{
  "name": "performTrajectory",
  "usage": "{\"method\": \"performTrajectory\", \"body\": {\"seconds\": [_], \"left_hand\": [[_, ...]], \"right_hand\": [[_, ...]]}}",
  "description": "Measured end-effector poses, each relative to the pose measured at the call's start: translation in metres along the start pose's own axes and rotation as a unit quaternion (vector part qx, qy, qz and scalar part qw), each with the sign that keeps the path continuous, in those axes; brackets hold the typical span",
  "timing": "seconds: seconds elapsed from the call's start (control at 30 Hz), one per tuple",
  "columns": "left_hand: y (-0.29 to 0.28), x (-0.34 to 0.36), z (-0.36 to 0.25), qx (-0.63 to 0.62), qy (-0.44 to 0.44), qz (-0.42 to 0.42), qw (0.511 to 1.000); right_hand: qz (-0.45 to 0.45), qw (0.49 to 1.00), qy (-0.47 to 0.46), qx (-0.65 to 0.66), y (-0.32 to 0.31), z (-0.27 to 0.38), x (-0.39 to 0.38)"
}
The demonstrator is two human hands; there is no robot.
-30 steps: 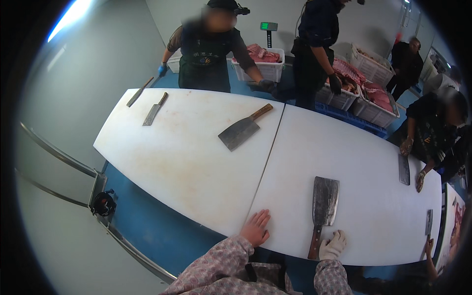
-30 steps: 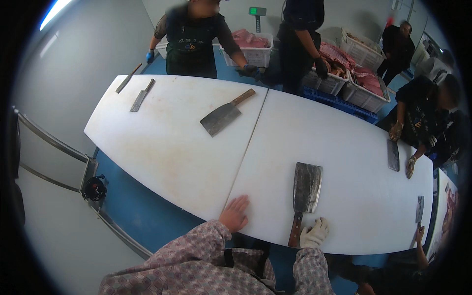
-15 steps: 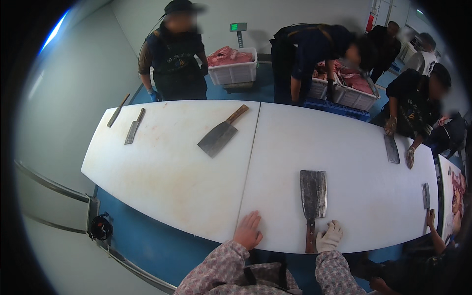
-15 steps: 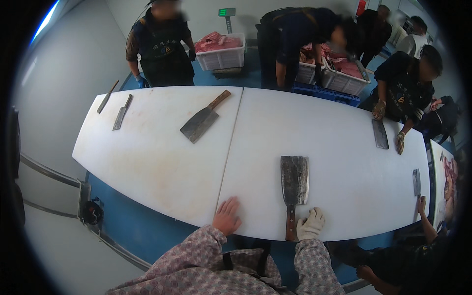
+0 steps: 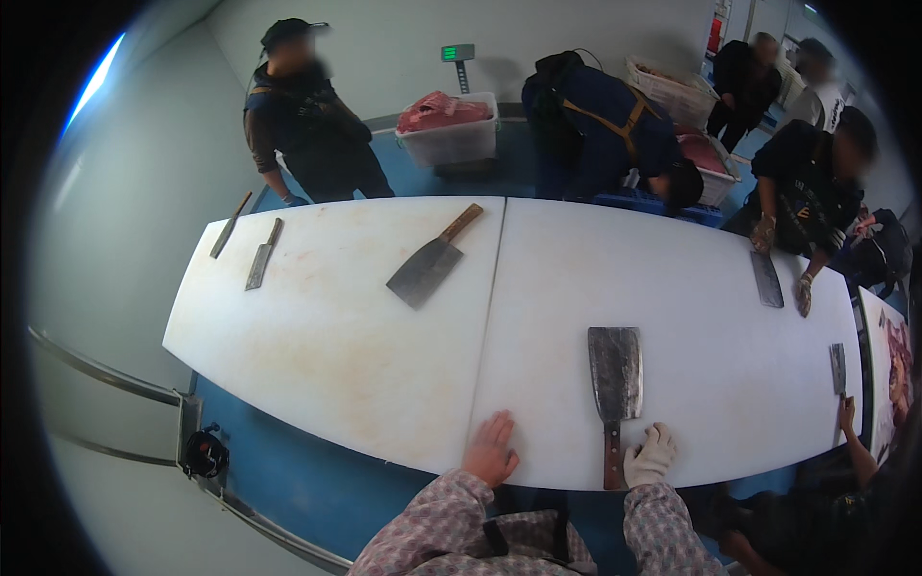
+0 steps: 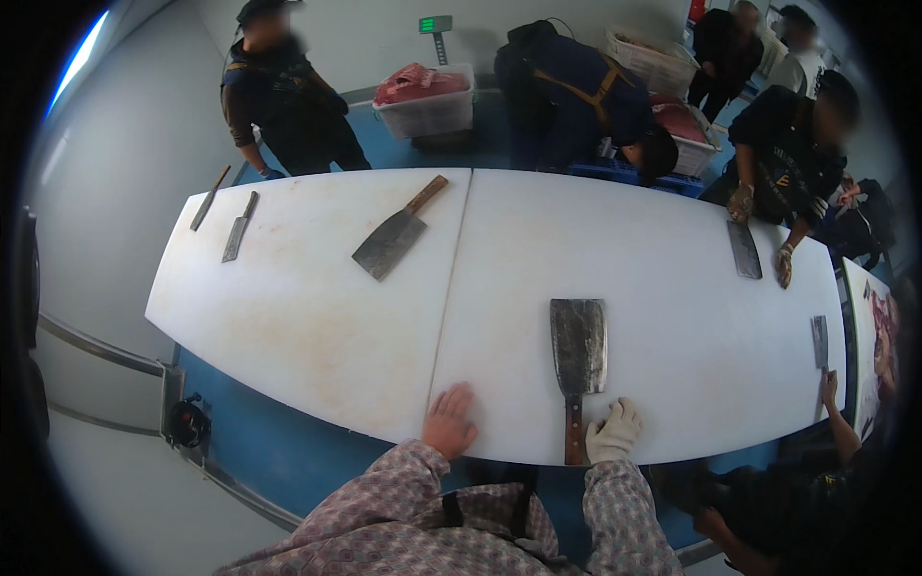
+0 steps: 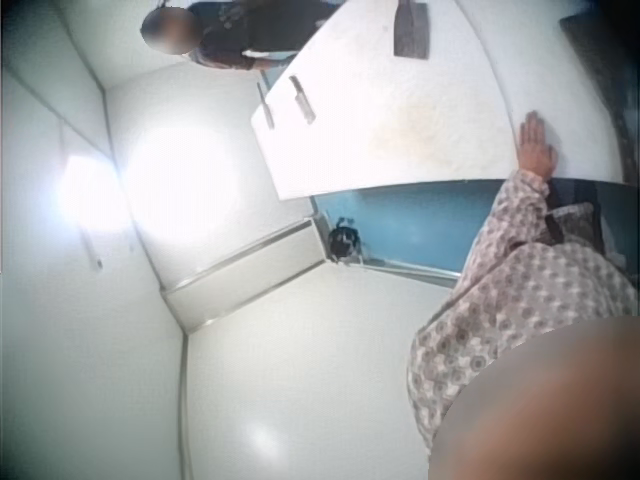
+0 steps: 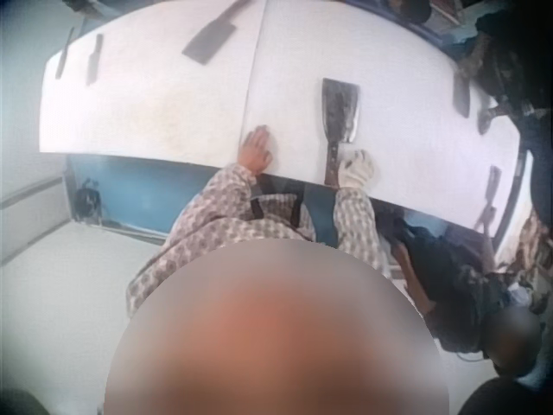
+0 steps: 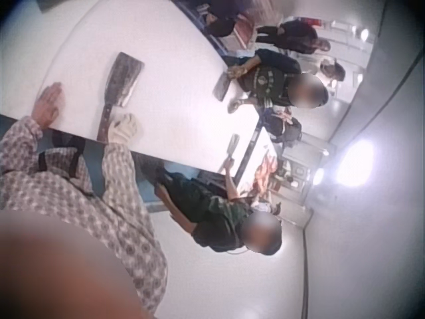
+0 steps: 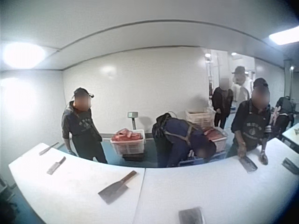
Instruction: The person empties a crate of raw meat onto a white cutting table, then uses a cleaver to cut a large piece of pork ribs into smaller sections. The person repeatedly positions the meat and chops through the bones, separating the ribs into individual portions.
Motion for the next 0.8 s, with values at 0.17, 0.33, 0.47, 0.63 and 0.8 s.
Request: {"method": "performTrajectory", "body": {"seconds": [0.17,0.33,0.47,0.63,0.8], "left_hand": [[0.0001,0.0002,-0.0015,0.014,0.009,-0.008,1.0],[0.0002,0.0004,-0.0018,0.011,0.014,-0.01,1.0],[-0.0008,0.0006,-0.0019,0.007,0.017,-0.019,1.0],[-0.0005,0.0001,-0.0016,0.008,0.019,-0.024,1.0],[0.0004,-0.0012,0.0019,-0.01,0.012,-0.022,1.0]], "right_hand": [[-0.007,1.0,0.0,-0.008,0.0019,-0.0037,0.0007],[-0.014,1.0,-0.005,0.002,0.0045,-0.0064,0.0005],[-0.021,1.0,-0.011,0.004,0.0047,-0.0067,0.0004],[-0.032,0.999,-0.017,0.006,0.0031,-0.0059,0.0004],[-0.032,0.999,-0.015,0.018,0.0036,-0.0057,0.001]]}}
Point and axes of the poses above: each hand's wrist, its own x-axis towards the middle knuckle, its own y-axis out of the palm, z = x × y, the point moved 8 cm from there along x, towards the middle knuckle, and after that the axes turned 8 degrees about -y, right-handed, at the moved point
